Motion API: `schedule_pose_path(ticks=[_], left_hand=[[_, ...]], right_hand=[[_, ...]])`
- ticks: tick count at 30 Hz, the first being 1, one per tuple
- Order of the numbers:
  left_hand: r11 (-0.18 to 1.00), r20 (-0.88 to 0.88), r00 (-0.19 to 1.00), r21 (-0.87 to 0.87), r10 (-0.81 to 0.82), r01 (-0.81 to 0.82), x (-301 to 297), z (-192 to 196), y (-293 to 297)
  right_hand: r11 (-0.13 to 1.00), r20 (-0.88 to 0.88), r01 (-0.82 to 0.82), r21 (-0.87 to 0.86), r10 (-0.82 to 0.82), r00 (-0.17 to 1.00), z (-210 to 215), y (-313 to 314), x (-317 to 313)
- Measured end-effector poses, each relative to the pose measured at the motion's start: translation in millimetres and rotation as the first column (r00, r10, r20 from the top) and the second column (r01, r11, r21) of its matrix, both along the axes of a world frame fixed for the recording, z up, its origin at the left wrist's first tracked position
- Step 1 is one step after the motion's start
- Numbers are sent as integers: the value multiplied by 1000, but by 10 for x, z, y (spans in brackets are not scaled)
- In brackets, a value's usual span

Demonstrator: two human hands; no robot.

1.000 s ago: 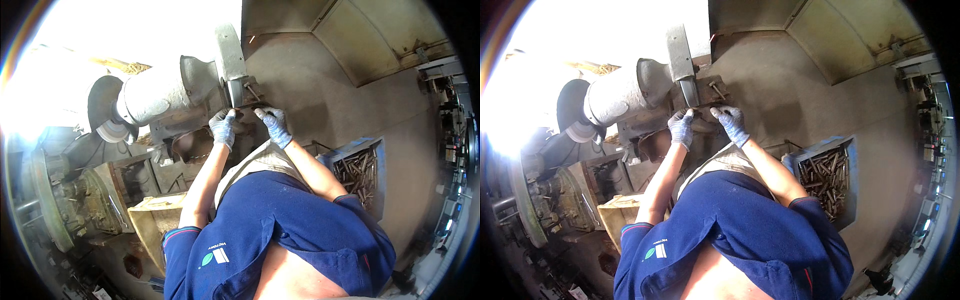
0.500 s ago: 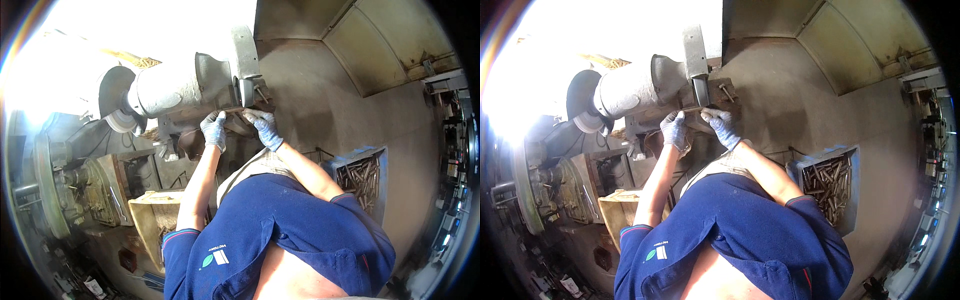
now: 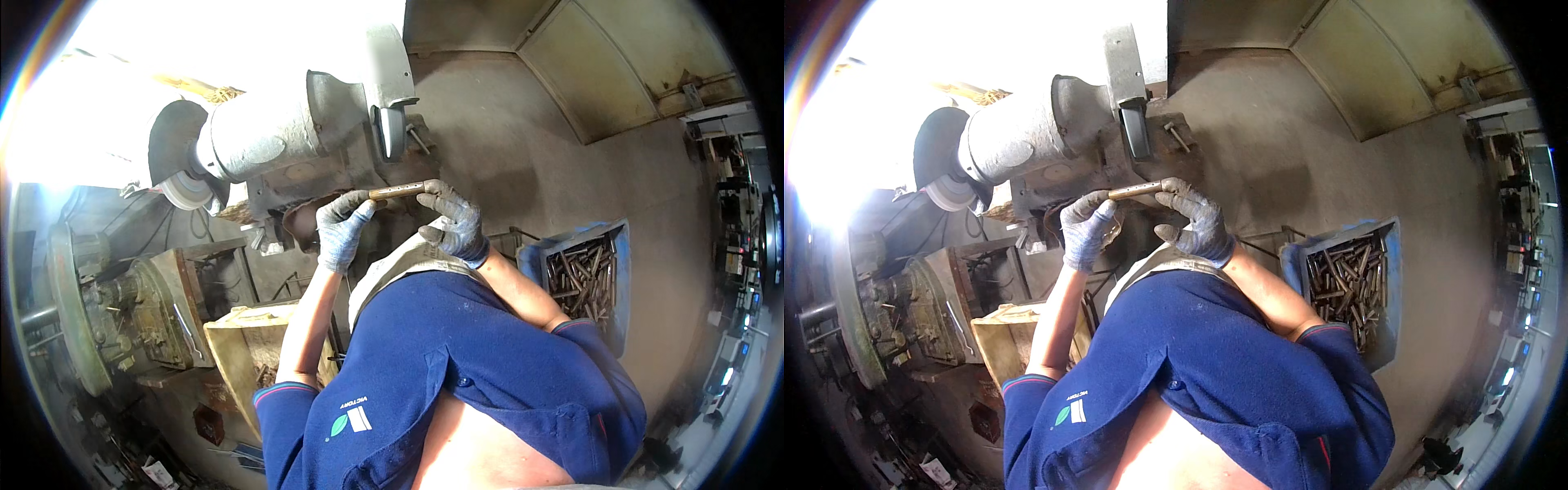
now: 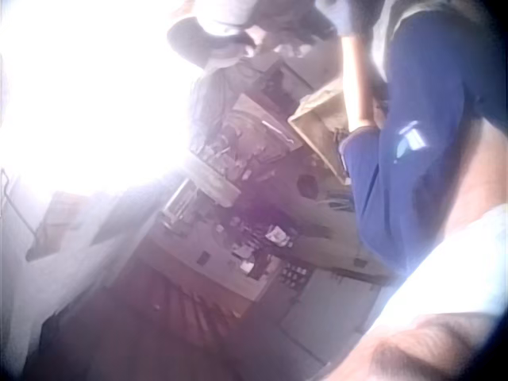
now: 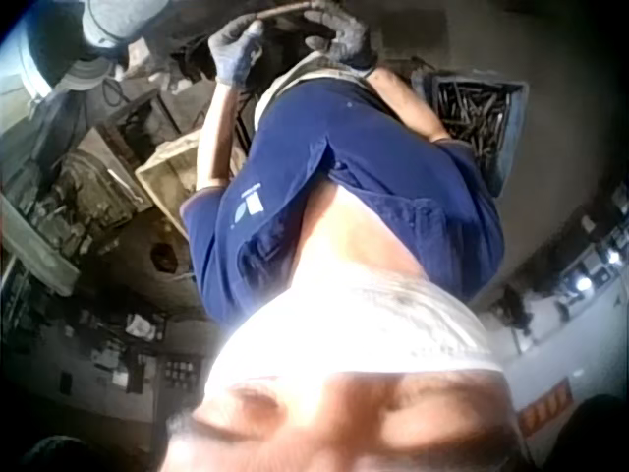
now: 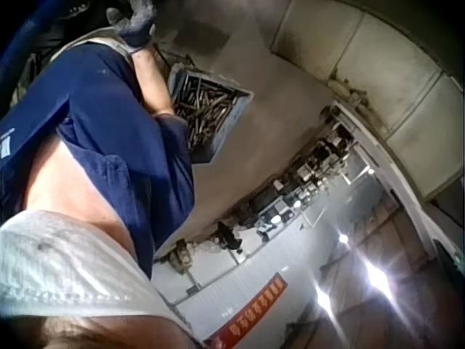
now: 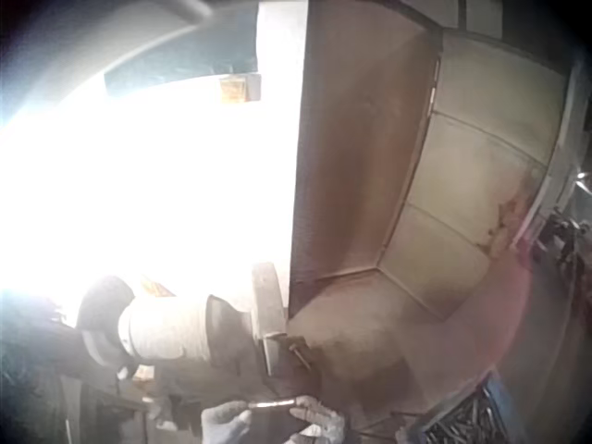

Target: The person holds a metal tube with gloved hands against a bench grinder to smooth the edges, then places the finished piece into a wooden bin before repeating the process with another tube.

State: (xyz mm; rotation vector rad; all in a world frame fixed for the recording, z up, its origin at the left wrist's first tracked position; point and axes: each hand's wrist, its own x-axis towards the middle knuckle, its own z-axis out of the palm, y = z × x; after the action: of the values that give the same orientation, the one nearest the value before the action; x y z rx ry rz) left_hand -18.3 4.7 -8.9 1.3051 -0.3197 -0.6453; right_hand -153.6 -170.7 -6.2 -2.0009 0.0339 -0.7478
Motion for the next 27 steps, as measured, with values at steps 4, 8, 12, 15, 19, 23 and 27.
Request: schedule_pose_path(ticks=[4,8,12,15,19,23,27], left_hand=[[999,-54,998,-14,-32,32,3,175,2],[998,-19,998,22,65,-65,82,41,-179],[990,-211,976,-115,53,-79,235,-401,-469],[992,-248,967,-95,54,-80,269,-443,-644],[991,-291,954,-94,67,-99,307,-546,-682],[988,-254,957,-13,143,-151,452,-683,-528],[984,-217,960,34,177,-174,450,-466,-407]], right_hand=[[996,15,23,-81,-22,1000,40,8,-5],[999,-21,39,-5,-39,999,-65,-79,186],[917,-67,32,398,-6,998,-406,-266,382],[935,-230,113,335,-35,973,-479,-418,384],[955,-313,161,249,-78,947,-587,-430,429],[916,-258,124,382,-23,966,-648,-226,559],[823,-227,105,559,30,973,-572,-93,631]])
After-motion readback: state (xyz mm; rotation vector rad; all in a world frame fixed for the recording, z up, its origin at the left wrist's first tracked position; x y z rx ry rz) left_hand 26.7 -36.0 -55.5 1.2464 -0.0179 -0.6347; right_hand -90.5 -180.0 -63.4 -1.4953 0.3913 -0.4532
